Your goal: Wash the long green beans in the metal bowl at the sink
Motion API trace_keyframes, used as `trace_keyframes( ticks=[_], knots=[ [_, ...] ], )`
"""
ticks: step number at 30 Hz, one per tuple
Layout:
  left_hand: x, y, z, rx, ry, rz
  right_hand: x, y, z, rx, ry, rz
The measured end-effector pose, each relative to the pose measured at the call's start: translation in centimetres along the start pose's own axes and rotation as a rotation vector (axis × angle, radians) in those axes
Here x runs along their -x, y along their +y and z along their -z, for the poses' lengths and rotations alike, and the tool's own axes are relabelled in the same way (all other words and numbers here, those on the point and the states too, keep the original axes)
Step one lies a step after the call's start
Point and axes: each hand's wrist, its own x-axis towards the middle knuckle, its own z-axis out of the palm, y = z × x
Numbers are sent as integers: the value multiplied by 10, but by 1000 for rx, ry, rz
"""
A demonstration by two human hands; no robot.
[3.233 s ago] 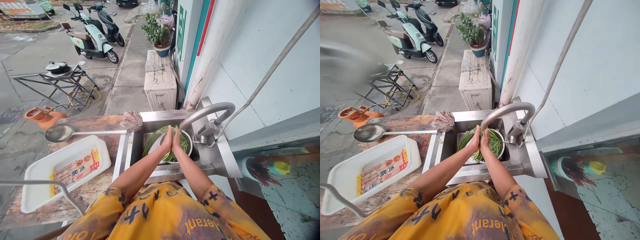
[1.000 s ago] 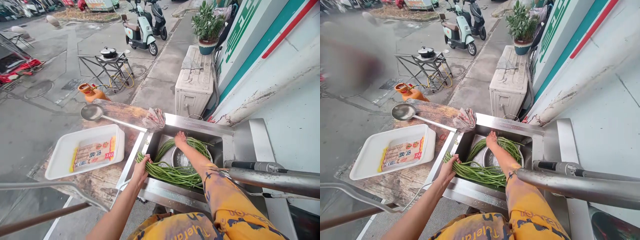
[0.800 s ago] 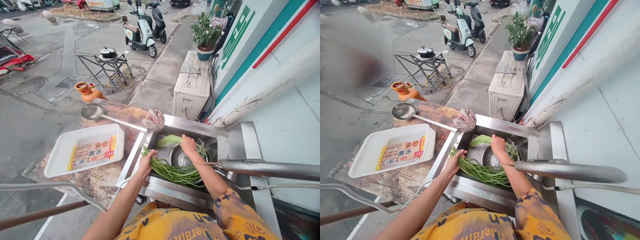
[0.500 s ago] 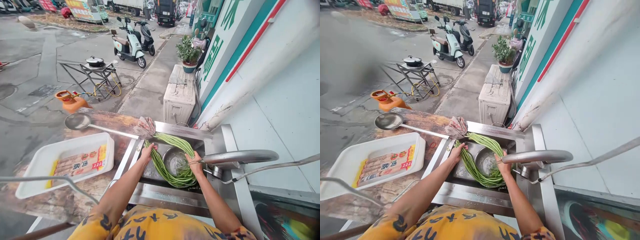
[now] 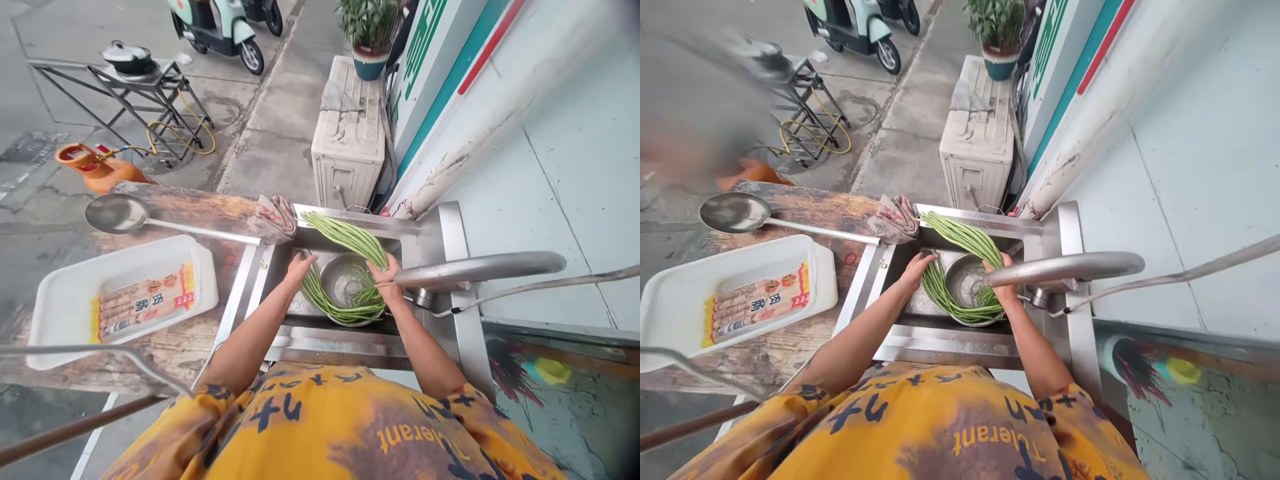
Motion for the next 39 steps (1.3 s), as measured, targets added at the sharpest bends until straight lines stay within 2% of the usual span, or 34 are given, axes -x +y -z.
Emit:
trace_keyframes(
  ticks=[1, 3, 4, 5, 6, 10, 13, 17, 21, 23, 27, 31, 36, 39],
  knots=[
    [11, 6, -4, 18, -96, 8, -4, -6, 1, 10, 0, 24],
    [34, 25, -14, 155, -438, 36, -9, -19, 4, 35, -19, 95],
    [45, 36, -19, 249, -548, 44, -11, -26, 6, 47, -35, 135],
    [55, 49, -23, 358, -626, 20, -12, -33, 9, 60, -50, 175],
    [65, 61, -26, 462, -649, -20, -11, -39, 10, 73, -62, 213],
    [95, 94, -30, 701, -633, -140, 1, -48, 11, 87, -111, 349],
    [107, 97, -28, 696, -692, -171, 15, -42, 7, 76, -195, 393],
    [113, 76, -29, 484, -734, -228, 28, -51, 10, 33, -262, 430],
    [117, 45, -33, 265, -654, -189, 26, -88, 19, -55, -149, 537],
    [118, 33, -35, 231, -636, -173, 19, -105, 22, 101, -143, 616],
    [118, 19, -38, 159, -591, -168, 5, -123, 22, 453, -294, 737],
    [116, 14, -37, 47, -524, -171, 3, -129, 23, 572, -361, 703],
    [117, 10, -36, -3, -542, -188, 10, -131, 17, 638, -357, 586],
    [114, 11, -37, -26, -581, -184, -3, -131, 10, 627, -321, 490]
  ],
)
